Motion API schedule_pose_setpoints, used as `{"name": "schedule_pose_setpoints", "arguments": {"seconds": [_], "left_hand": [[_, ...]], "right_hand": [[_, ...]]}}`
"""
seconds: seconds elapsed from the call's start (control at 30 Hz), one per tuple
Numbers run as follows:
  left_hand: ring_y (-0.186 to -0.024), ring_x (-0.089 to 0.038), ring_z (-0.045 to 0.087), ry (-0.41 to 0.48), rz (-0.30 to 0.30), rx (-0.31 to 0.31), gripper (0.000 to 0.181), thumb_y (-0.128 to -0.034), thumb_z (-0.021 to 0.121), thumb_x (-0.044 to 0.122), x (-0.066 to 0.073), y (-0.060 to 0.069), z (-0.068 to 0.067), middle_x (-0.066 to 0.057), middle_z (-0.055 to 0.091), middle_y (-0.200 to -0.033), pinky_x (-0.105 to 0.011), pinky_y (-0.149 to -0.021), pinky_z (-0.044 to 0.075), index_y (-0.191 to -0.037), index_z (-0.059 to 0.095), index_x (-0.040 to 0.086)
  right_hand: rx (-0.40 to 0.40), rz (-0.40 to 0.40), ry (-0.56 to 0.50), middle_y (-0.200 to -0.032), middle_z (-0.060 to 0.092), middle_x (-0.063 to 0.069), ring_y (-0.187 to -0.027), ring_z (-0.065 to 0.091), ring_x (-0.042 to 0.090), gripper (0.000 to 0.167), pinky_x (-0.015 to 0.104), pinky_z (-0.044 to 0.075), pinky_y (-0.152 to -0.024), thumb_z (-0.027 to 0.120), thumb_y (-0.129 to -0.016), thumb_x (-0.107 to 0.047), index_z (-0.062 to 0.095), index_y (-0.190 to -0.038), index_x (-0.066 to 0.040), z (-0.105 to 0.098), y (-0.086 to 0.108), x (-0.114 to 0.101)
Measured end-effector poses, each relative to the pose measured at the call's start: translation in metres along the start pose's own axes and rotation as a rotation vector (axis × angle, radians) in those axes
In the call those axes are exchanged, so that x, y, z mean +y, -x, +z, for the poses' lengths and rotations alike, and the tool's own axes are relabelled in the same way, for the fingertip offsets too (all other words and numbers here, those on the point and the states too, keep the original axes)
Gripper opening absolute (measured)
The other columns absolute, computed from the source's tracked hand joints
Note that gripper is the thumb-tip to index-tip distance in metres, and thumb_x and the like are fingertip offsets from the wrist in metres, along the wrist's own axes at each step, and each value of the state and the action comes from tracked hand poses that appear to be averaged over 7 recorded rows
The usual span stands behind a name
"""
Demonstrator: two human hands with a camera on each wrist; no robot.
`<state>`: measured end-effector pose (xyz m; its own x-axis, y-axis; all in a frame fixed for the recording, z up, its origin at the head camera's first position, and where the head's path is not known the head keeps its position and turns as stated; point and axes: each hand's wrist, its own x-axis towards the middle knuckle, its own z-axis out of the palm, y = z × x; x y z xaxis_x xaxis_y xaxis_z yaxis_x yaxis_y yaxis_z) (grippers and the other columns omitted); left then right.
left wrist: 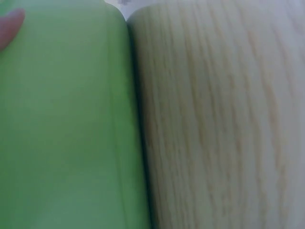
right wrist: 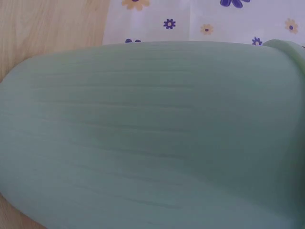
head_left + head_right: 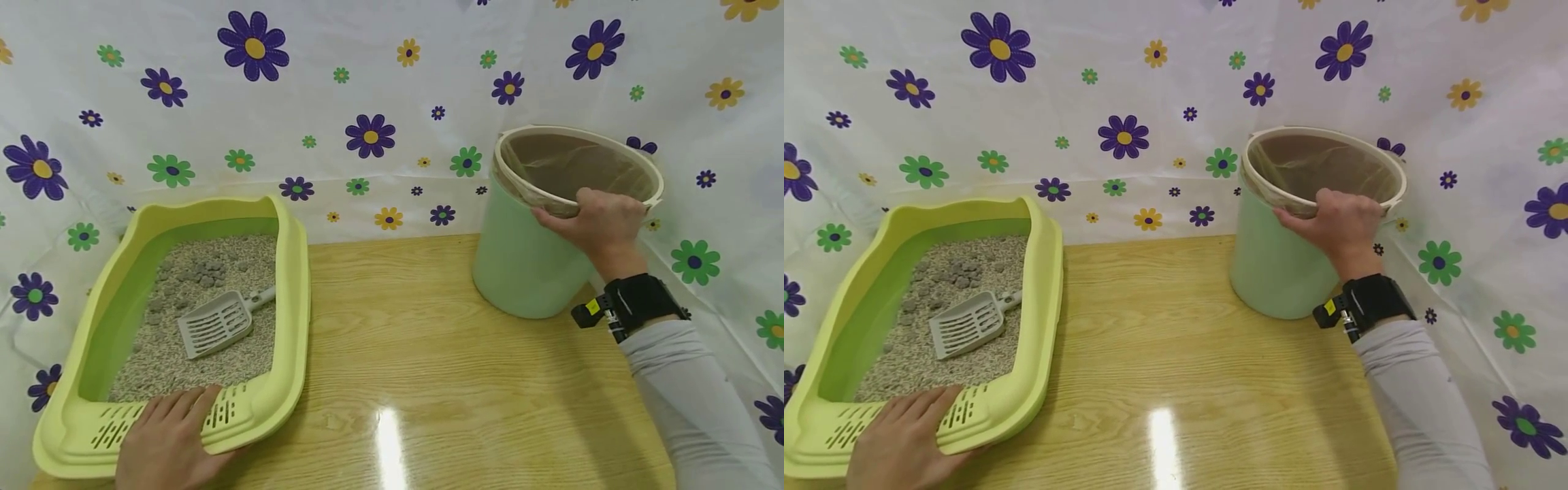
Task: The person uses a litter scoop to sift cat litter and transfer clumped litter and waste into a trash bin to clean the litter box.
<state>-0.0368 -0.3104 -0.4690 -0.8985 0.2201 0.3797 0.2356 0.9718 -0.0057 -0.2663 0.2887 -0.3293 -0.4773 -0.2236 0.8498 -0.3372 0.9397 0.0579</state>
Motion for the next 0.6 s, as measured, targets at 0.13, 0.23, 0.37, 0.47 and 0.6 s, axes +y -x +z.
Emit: {"name": "schedule_pose_setpoints", "arguments": {"seconds": [0.13,0.23,0.37,0.47,0.6], "left_hand": [[-0.109,-0.042,0.065,-0.004,-0.002,0.001,0.103,-0.0624,0.075,0.084,-0.001,0.001,0.000,-0.018,0.071,-0.118,-0.060,-0.099,0.046,-0.128,0.068,0.006],[-0.108,-0.042,0.065,-0.007,-0.010,-0.004,0.102,-0.0627,0.076,0.083,-0.001,0.001,-0.001,-0.018,0.072,-0.117,-0.059,-0.098,0.046,-0.128,0.069,0.005],[-0.107,-0.042,0.065,-0.012,-0.013,-0.006,0.102,-0.0626,0.077,0.083,-0.001,0.001,-0.001,-0.018,0.072,-0.116,-0.059,-0.098,0.047,-0.127,0.069,0.004],[-0.106,-0.041,0.065,-0.014,-0.010,-0.001,0.101,-0.0616,0.077,0.082,-0.001,0.001,0.000,-0.018,0.072,-0.114,-0.058,-0.096,0.048,-0.126,0.070,0.005],[-0.106,-0.040,0.065,-0.013,-0.003,0.013,0.101,-0.0610,0.078,0.082,0.000,0.000,0.001,-0.016,0.072,-0.113,-0.057,-0.095,0.048,-0.126,0.070,0.006]], "right_hand": [[0.018,-0.025,-0.027,-0.045,0.034,0.010,-0.037,0.028,0.026,0.089,0.034,0.014,-0.046,0.037,-0.092,-0.085,0.036,-0.052,-0.006,0.001,-0.001,-0.014],[0.044,-0.053,-0.035,-0.045,0.033,0.009,-0.036,0.027,0.024,0.087,0.033,0.014,-0.046,0.038,-0.093,-0.084,0.035,-0.052,-0.007,0.002,-0.002,-0.024],[0.049,-0.093,-0.036,-0.044,0.033,0.008,-0.036,0.025,0.023,0.086,0.033,0.013,-0.045,0.038,-0.094,-0.082,0.034,-0.052,-0.007,0.003,-0.004,-0.033],[0.040,-0.084,-0.050,-0.044,0.034,0.009,-0.037,0.026,0.022,0.087,0.033,0.014,-0.045,0.036,-0.093,-0.084,0.035,-0.052,-0.007,0.004,-0.007,-0.038],[0.040,-0.065,-0.075,-0.044,0.034,0.009,-0.037,0.025,0.022,0.089,0.033,0.014,-0.046,0.034,-0.092,-0.086,0.035,-0.052,-0.007,0.005,-0.009,-0.046]]}}
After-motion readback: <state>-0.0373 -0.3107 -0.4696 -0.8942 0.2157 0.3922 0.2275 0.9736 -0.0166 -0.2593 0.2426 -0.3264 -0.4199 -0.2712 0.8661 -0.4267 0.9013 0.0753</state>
